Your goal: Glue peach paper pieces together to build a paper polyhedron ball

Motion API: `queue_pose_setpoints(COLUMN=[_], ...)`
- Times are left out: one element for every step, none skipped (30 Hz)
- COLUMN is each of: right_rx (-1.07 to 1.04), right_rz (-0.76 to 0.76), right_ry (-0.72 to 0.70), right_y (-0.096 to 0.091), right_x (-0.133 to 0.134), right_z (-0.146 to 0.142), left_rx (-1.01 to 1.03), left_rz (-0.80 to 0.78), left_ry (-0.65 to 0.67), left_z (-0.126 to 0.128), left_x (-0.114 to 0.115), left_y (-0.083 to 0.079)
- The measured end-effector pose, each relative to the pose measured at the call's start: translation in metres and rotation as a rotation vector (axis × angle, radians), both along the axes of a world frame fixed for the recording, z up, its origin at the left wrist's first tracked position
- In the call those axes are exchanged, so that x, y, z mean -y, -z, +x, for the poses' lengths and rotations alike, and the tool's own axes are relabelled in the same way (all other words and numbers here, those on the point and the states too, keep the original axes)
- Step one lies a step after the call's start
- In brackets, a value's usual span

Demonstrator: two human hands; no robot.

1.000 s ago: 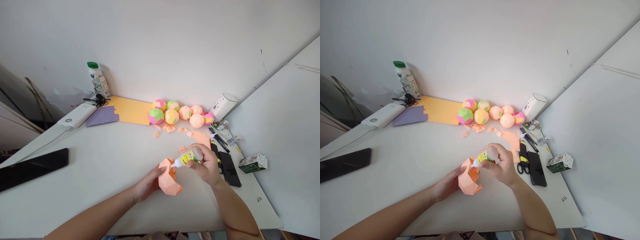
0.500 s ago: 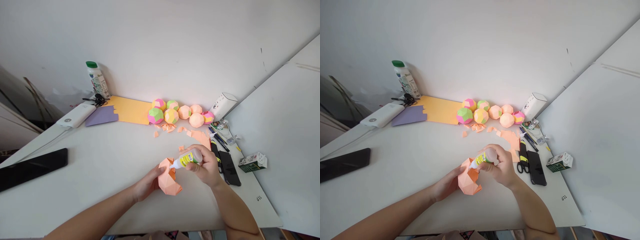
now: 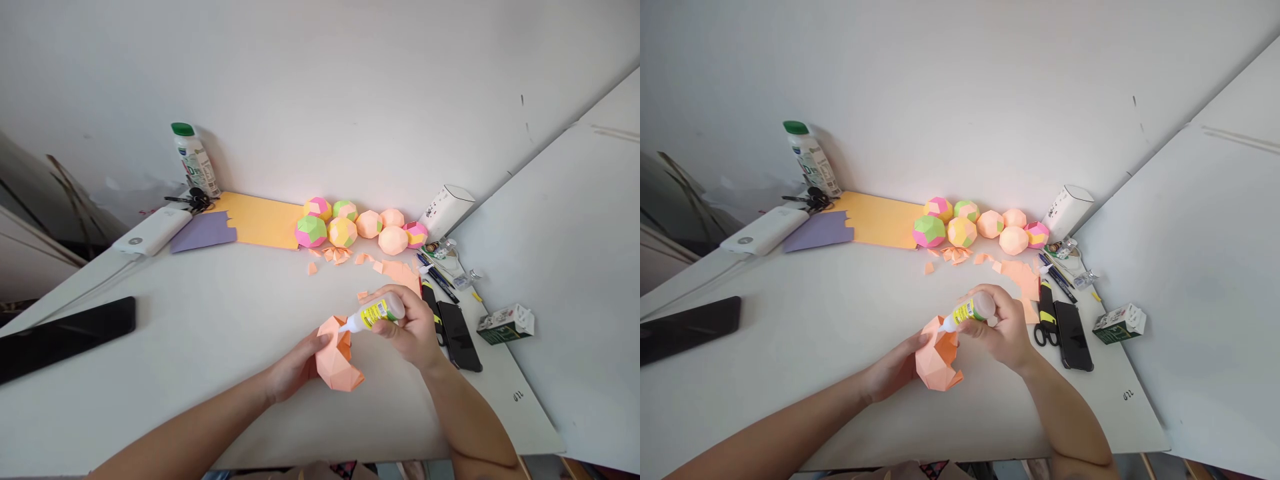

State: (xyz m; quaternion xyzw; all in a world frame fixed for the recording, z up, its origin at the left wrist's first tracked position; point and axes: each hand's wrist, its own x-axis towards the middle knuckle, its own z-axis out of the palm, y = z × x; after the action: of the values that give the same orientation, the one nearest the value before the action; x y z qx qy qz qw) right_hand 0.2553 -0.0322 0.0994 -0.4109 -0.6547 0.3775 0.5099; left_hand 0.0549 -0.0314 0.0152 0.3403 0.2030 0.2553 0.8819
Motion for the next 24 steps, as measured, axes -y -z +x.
queue_pose_setpoints(right_rx=[-0.008,-0.021,-0.039,-0.062,-0.091,-0.123,-0.158,-0.193,-0.225,-0.253,-0.276,-0.29,-0.291,-0.272,-0.226,-0.147,-0.019,0.142,0.338,0.53,0.622,0.69,0.743,0.789], right_rz=[-0.001,-0.005,-0.008,-0.011,-0.015,-0.018,-0.025,-0.034,-0.047,-0.064,-0.081,-0.099,-0.117,-0.136,-0.154,-0.167,-0.187,-0.175,-0.141,-0.1,-0.084,-0.079,-0.083,-0.096], right_ry=[0.007,0.013,0.019,0.03,0.043,0.058,0.077,0.098,0.118,0.137,0.154,0.168,0.179,0.183,0.189,0.197,0.208,0.256,0.309,0.338,0.353,0.356,0.353,0.346], right_y=[0.0,0.0,0.001,0.0,0.0,0.0,-0.001,-0.002,-0.003,-0.003,-0.003,-0.002,-0.001,0.002,0.006,0.011,0.017,0.023,0.029,0.035,0.041,0.047,0.052,0.056], right_x=[-0.001,-0.001,-0.002,-0.002,-0.002,-0.003,-0.004,-0.005,-0.007,-0.009,-0.012,-0.015,-0.02,-0.025,-0.03,-0.036,-0.041,-0.047,-0.052,-0.057,-0.061,-0.065,-0.068,-0.07], right_z=[0.0,0.001,0.001,0.001,0.001,0.001,0.002,0.002,0.003,0.004,0.006,0.008,0.01,0.013,0.016,0.02,0.023,0.026,0.029,0.031,0.034,0.036,0.039,0.041], left_rx=[-0.004,-0.011,-0.017,-0.021,-0.018,-0.01,0.004,0.023,0.044,0.067,0.09,0.111,0.129,0.144,0.151,0.151,0.145,0.132,0.111,0.081,0.044,0.006,-0.031,-0.053], left_rz=[0.0,0.0,0.0,-0.001,-0.001,0.002,0.009,0.02,0.033,0.049,0.064,0.076,0.085,0.092,0.097,0.099,0.101,0.099,0.092,0.078,0.056,0.03,0.001,-0.024], left_ry=[0.001,0.0,0.0,0.001,0.006,0.016,0.027,0.04,0.051,0.059,0.063,0.062,0.06,0.057,0.053,0.045,0.028,0.0,-0.041,-0.094,-0.159,-0.231,-0.301,-0.371], left_z=[0.0,0.0,-0.001,-0.001,-0.001,-0.002,-0.002,-0.003,-0.003,-0.003,-0.004,-0.004,-0.004,-0.004,-0.005,-0.006,-0.007,-0.008,-0.009,-0.01,-0.011,-0.013,-0.014,-0.015], left_x=[0.0,0.0,0.0,0.0,0.0,-0.001,-0.001,-0.001,-0.001,-0.001,-0.001,-0.001,-0.001,-0.001,-0.002,-0.003,-0.004,-0.006,-0.008,-0.01,-0.012,-0.014,-0.016,-0.019], left_y=[0.0,0.0,0.0,0.001,0.002,0.002,0.003,0.003,0.003,0.002,0.002,0.001,0.0,-0.001,-0.002,-0.003,-0.004,-0.005,-0.007,-0.009,-0.011,-0.013,-0.015,-0.018])
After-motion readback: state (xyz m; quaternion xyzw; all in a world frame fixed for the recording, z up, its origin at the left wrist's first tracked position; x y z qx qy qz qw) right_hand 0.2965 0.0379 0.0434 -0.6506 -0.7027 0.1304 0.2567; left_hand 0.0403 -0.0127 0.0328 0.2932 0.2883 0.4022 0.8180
